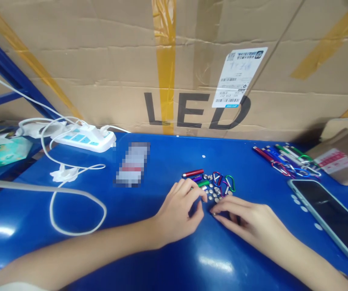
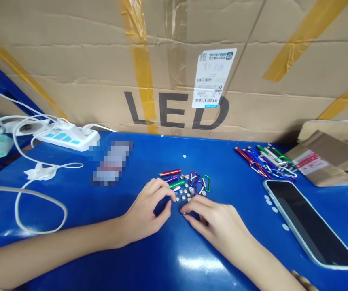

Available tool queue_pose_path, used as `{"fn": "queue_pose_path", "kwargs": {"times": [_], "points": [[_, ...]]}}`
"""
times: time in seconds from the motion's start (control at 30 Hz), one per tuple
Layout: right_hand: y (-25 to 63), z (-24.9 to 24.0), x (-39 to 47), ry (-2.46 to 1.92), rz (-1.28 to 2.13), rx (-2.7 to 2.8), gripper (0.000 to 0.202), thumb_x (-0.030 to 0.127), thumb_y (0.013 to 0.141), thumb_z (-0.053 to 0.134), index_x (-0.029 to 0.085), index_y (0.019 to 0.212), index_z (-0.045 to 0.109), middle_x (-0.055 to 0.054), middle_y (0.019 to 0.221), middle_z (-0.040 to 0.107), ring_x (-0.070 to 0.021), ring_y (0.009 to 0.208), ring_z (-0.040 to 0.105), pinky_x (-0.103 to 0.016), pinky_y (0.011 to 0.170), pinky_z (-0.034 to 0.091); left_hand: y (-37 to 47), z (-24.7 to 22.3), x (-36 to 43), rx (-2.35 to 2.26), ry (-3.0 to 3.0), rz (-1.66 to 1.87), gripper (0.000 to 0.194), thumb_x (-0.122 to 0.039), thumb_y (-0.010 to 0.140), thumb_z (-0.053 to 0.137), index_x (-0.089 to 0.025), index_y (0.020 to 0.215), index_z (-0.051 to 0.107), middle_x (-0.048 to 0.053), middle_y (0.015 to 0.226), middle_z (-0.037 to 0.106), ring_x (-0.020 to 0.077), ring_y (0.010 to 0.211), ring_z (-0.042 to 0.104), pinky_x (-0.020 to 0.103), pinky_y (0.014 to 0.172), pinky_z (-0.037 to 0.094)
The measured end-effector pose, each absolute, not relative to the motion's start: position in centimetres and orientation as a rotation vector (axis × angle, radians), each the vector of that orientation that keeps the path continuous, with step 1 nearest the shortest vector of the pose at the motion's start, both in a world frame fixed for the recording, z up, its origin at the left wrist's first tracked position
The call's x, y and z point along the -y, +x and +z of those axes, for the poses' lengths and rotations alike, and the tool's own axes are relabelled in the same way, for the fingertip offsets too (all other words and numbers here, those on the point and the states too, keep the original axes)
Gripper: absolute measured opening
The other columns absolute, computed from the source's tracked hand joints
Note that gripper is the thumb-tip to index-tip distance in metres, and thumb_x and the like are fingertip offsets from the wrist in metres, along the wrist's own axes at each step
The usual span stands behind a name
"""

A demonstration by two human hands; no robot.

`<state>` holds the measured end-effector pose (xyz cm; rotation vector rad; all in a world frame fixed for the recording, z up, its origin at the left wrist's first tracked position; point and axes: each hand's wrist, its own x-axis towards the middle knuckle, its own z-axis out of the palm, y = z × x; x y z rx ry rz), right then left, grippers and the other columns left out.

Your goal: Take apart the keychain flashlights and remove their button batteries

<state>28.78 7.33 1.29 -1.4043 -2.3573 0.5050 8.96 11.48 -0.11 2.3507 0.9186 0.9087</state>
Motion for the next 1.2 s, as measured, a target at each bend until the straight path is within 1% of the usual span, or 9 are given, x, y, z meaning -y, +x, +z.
{"fn": "queue_pose_path", "kwargs": {"times": [0.23,0.47,0.6,0.7,0.8,0.87,0.93,1.07,1.2], "points": [[28.9,1.2,-7.5,-1.458,0.309,2.321,0.020,0.024,0.091,0.045,0.024,0.094,0.065,-0.001,0.095,0.067,-0.0103,0.056,0.062,-0.020,0.050,0.047,8.8,-0.1,-11.5,-0.898,2.338,0.893,0.018,-0.005,0.081,0.046,-0.019,0.087,0.054,0.004,0.089,0.056,0.0184,0.084,0.052,0.033,0.076,0.041],[29.3,0.9,-8.0,-1.534,0.367,2.205,0.022,0.018,0.091,0.045,0.023,0.099,0.064,-0.001,0.099,0.065,-0.0078,0.057,0.059,-0.020,0.055,0.047,8.8,-0.2,-11.7,-0.845,2.319,0.890,0.019,-0.002,0.081,0.044,-0.019,0.086,0.051,0.002,0.087,0.053,0.0174,0.082,0.050,0.032,0.074,0.040],[30.0,1.2,-8.4,-1.591,0.346,2.104,0.020,0.022,0.091,0.046,0.023,0.100,0.064,-0.002,0.097,0.065,-0.0086,0.061,0.060,-0.020,0.057,0.048,8.8,-0.3,-11.6,-0.839,2.295,0.866,0.020,-0.002,0.080,0.043,-0.020,0.086,0.050,0.002,0.087,0.052,0.0175,0.080,0.050,0.033,0.073,0.041],[31.3,1.4,-9.3,-1.723,0.213,1.998,0.022,0.029,0.091,0.045,0.022,0.100,0.064,-0.004,0.100,0.064,-0.0130,0.070,0.063,-0.024,0.062,0.051,8.8,-0.4,-11.6,-0.824,2.280,0.859,0.019,-0.003,0.081,0.043,-0.020,0.086,0.050,0.003,0.087,0.051,0.0175,0.080,0.051,0.032,0.073,0.042],[33.3,0.9,-10.4,-1.882,-0.003,1.902,0.027,0.033,0.090,0.045,0.022,0.108,0.061,-0.007,0.109,0.061,-0.0210,0.088,0.063,-0.032,0.071,0.052,8.8,-0.3,-11.6,-0.798,2.280,0.861,0.019,-0.003,0.082,0.043,-0.020,0.086,0.051,0.003,0.087,0.051,0.0168,0.080,0.052,0.031,0.073,0.043],[34.7,0.2,-11.1,-1.923,-0.185,1.909,0.035,0.036,0.089,0.044,0.017,0.115,0.057,-0.013,0.114,0.058,-0.0287,0.105,0.057,-0.042,0.088,0.047,8.7,-0.3,-11.6,-0.762,2.288,0.875,0.019,-0.003,0.082,0.042,-0.020,0.086,0.051,0.003,0.086,0.051,0.0158,0.079,0.053,0.029,0.073,0.043],[35.7,-0.5,-11.4,-2.065,-0.349,1.835,0.043,0.040,0.088,0.043,0.014,0.122,0.053,-0.019,0.120,0.052,-0.0358,0.114,0.049,-0.050,0.091,0.042,8.7,-0.2,-11.6,-0.702,2.297,0.891,0.019,-0.003,0.083,0.042,-0.019,0.086,0.052,0.003,0.085,0.051,0.0145,0.077,0.053,0.028,0.071,0.043],[36.7,-1.3,-11.6,-2.272,-0.505,1.732,0.057,0.049,0.089,0.038,0.009,0.130,0.045,-0.025,0.125,0.046,-0.0432,0.118,0.042,-0.055,0.090,0.038,8.4,0.1,-11.4,-0.547,2.324,0.895,0.018,-0.003,0.082,0.042,-0.017,0.085,0.052,0.004,0.082,0.051,0.0131,0.071,0.052,0.024,0.065,0.043],[37.2,-1.7,-11.7,-2.380,-0.510,1.711,0.064,0.054,0.089,0.033,0.006,0.129,0.046,-0.026,0.118,0.053,-0.0423,0.114,0.047,-0.054,0.092,0.036,8.3,0.1,-11.4,-0.486,2.349,0.898,0.018,-0.003,0.081,0.042,-0.016,0.083,0.053,0.004,0.079,0.051,0.0128,0.068,0.051,0.023,0.062,0.043]]}}
